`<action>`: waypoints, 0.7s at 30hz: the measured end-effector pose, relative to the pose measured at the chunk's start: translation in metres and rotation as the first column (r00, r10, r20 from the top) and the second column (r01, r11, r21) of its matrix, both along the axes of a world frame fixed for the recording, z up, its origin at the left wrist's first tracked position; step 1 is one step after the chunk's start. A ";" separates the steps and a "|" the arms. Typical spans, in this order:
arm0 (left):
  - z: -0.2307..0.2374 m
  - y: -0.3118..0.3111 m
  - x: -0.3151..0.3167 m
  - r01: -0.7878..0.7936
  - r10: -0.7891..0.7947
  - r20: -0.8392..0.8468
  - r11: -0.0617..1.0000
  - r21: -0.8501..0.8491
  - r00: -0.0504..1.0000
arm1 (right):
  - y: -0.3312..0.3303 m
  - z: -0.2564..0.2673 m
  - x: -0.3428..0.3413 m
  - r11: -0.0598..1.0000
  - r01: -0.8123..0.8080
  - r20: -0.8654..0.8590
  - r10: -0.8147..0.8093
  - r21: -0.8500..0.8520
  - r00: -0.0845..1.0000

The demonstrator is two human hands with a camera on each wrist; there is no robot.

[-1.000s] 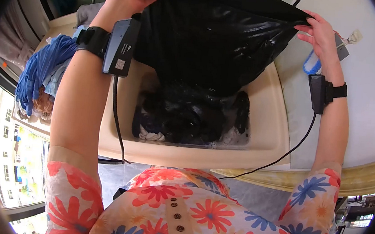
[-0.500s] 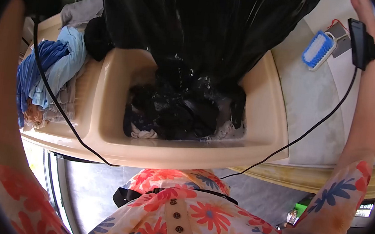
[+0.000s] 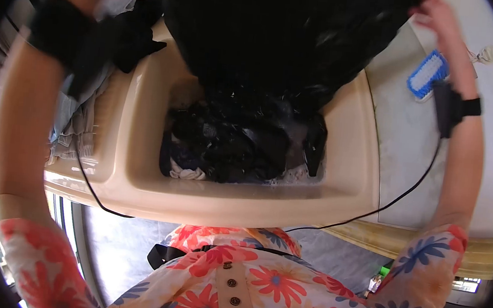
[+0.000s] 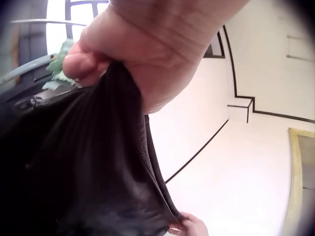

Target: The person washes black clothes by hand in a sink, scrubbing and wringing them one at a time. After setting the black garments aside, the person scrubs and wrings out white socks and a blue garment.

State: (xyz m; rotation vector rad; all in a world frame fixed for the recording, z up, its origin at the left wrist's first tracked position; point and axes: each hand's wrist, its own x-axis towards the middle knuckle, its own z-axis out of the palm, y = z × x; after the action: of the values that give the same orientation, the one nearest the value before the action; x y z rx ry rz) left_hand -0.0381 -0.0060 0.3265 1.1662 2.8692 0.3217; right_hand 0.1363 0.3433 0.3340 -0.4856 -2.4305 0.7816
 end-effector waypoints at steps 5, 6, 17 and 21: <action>-0.238 0.021 -0.025 0.274 -0.271 0.065 0.961 -0.040 0.960 | 0.012 -0.226 -0.012 0.942 -0.173 0.570 -0.023 0.288 0.822; -0.238 0.026 0.002 0.153 -0.105 0.291 0.977 -0.148 0.951 | 0.002 -0.274 -0.011 0.965 -0.123 0.575 -0.033 0.230 0.818; -0.275 0.029 0.021 0.052 -0.104 0.153 0.949 0.311 0.983 | -0.035 -0.384 -0.008 0.952 -0.305 0.582 0.238 0.018 0.778; -0.184 0.001 0.042 0.000 -0.130 0.168 0.794 0.608 0.977 | -0.017 -0.346 -0.016 0.977 -0.050 0.455 0.142 -0.208 0.879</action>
State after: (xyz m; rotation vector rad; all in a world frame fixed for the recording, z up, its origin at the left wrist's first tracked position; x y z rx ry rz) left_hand 0.0044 -0.0050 0.1423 1.1963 2.5930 1.3556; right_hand 0.1204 0.3259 -0.0116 -0.6993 -2.8558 1.0474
